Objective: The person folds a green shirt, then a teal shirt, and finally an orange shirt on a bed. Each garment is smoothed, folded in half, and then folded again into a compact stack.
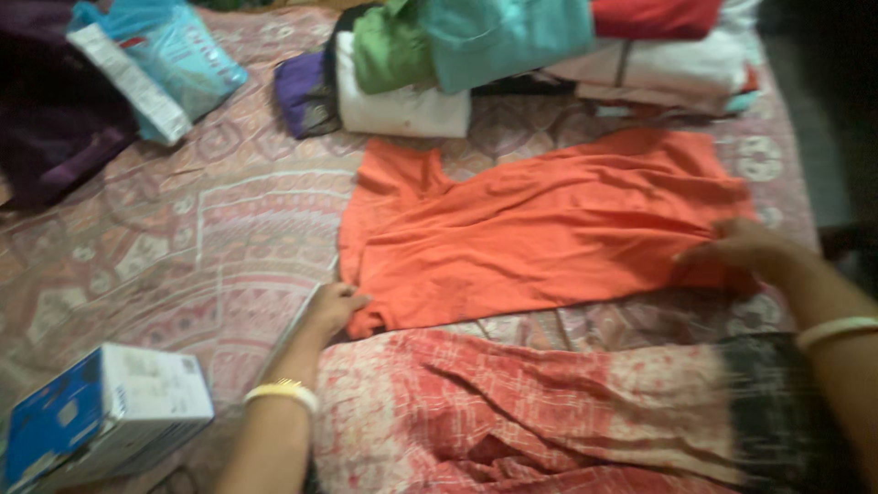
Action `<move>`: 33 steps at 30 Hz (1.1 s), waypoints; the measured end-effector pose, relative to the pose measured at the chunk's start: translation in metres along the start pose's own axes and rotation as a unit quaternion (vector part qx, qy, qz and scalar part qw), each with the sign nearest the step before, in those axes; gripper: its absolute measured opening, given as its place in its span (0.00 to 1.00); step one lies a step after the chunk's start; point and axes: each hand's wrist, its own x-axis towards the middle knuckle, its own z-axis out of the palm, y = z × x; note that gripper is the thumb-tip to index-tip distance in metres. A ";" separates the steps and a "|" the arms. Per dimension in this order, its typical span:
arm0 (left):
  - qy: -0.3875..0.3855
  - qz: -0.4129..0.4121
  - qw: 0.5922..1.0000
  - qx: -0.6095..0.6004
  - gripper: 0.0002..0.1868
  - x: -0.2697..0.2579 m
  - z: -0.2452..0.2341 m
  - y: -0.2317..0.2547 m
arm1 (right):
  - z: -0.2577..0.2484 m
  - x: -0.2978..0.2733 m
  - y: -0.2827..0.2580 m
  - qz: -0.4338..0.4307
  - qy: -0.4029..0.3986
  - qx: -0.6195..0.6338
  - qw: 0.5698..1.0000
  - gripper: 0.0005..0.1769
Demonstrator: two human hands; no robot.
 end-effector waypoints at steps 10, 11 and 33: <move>-0.093 0.051 0.987 -0.122 0.08 -0.034 -0.067 -0.004 | 0.002 0.027 0.023 0.066 0.038 0.218 0.973 0.28; -0.091 0.044 0.990 -0.101 0.09 -0.039 -0.068 -0.002 | 0.004 0.030 0.024 0.055 0.025 0.251 0.966 0.26; -0.176 0.006 0.968 0.177 0.18 -0.015 -0.065 -0.056 | 0.010 0.026 0.010 -0.072 -0.128 -0.064 0.987 0.25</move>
